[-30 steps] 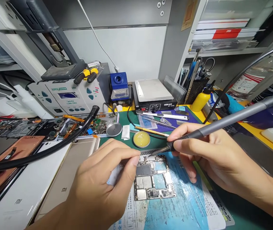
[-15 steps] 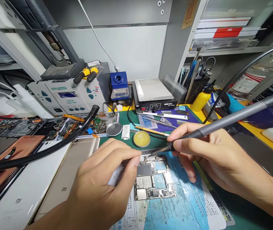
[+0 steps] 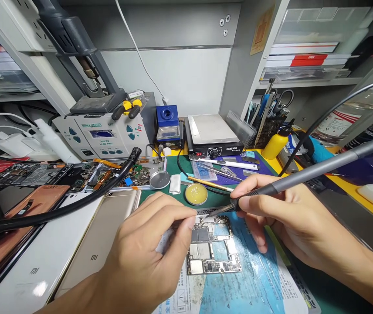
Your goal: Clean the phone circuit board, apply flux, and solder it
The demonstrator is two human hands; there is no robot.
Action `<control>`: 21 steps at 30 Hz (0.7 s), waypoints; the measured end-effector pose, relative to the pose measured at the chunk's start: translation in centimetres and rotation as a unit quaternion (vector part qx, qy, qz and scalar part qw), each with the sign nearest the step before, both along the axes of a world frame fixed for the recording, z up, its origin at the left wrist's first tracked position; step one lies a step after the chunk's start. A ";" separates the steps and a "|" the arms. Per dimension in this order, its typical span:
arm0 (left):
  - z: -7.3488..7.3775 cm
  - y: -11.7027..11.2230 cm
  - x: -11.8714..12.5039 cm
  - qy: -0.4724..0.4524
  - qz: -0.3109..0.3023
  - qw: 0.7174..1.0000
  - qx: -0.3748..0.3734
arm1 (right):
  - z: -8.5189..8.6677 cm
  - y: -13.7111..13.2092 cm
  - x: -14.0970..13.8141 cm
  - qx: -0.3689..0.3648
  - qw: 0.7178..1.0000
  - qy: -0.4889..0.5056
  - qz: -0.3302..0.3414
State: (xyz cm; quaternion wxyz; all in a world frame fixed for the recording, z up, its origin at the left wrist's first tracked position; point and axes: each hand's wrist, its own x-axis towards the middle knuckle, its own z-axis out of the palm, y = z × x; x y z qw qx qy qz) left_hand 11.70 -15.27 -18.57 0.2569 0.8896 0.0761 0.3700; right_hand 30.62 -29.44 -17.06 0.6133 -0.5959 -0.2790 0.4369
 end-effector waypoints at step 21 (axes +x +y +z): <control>-0.2 0.1 0.0 0.001 -0.010 1.000 -0.002 | 0.0 0.3 -0.1 0.012 1.000 0.005 -0.002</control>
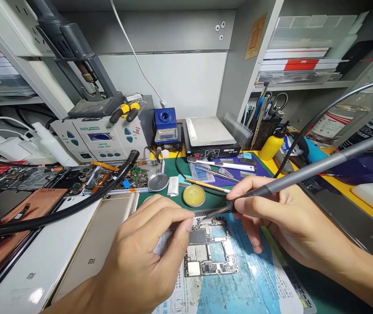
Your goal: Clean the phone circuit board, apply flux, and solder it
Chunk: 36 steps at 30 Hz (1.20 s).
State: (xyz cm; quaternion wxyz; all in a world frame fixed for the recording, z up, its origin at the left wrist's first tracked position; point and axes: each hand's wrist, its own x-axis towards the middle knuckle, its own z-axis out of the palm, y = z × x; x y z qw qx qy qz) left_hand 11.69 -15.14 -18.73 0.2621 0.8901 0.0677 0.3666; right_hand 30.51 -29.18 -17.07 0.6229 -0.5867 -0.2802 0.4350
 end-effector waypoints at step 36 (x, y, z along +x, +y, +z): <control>-0.3 0.0 -0.1 0.007 -0.008 1.000 -0.011 | 0.2 -0.2 0.0 -0.011 1.000 0.000 -0.004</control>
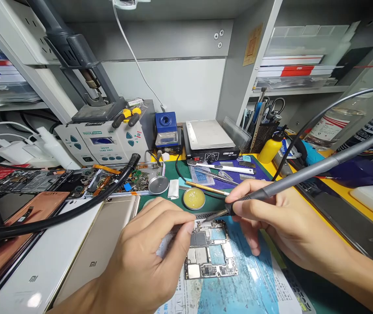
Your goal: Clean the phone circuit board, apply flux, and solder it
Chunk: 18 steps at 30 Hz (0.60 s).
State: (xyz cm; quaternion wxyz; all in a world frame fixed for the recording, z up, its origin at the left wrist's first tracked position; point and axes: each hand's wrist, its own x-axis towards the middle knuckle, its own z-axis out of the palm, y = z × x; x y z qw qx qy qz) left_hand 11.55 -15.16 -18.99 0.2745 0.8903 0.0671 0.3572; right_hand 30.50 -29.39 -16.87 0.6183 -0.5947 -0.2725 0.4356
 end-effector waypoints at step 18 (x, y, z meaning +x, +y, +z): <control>0.0 -0.1 0.1 0.011 -0.002 1.000 -0.008 | 0.0 0.1 0.2 0.009 1.000 0.011 0.002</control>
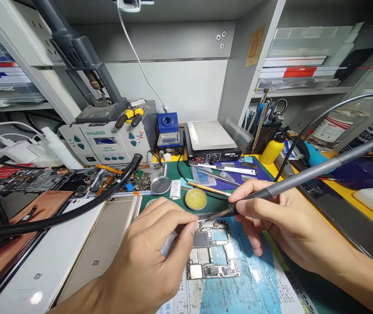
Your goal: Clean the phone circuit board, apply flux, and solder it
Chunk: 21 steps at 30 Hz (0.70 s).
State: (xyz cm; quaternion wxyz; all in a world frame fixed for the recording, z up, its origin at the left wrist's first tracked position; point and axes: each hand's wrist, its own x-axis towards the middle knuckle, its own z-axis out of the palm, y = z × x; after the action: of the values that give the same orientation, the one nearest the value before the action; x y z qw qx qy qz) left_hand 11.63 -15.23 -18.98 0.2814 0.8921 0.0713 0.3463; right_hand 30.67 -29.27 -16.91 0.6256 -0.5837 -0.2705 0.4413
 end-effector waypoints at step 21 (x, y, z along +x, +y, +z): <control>0.0 -0.1 -0.2 -0.017 0.024 0.999 0.019 | 0.0 0.1 0.0 -0.003 1.000 0.005 -0.005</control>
State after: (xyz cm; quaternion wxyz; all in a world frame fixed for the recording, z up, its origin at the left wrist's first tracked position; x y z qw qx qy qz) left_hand 11.47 -15.32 -19.00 0.2574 0.8891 0.0814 0.3696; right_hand 30.65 -29.21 -16.93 0.6270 -0.5850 -0.2630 0.4422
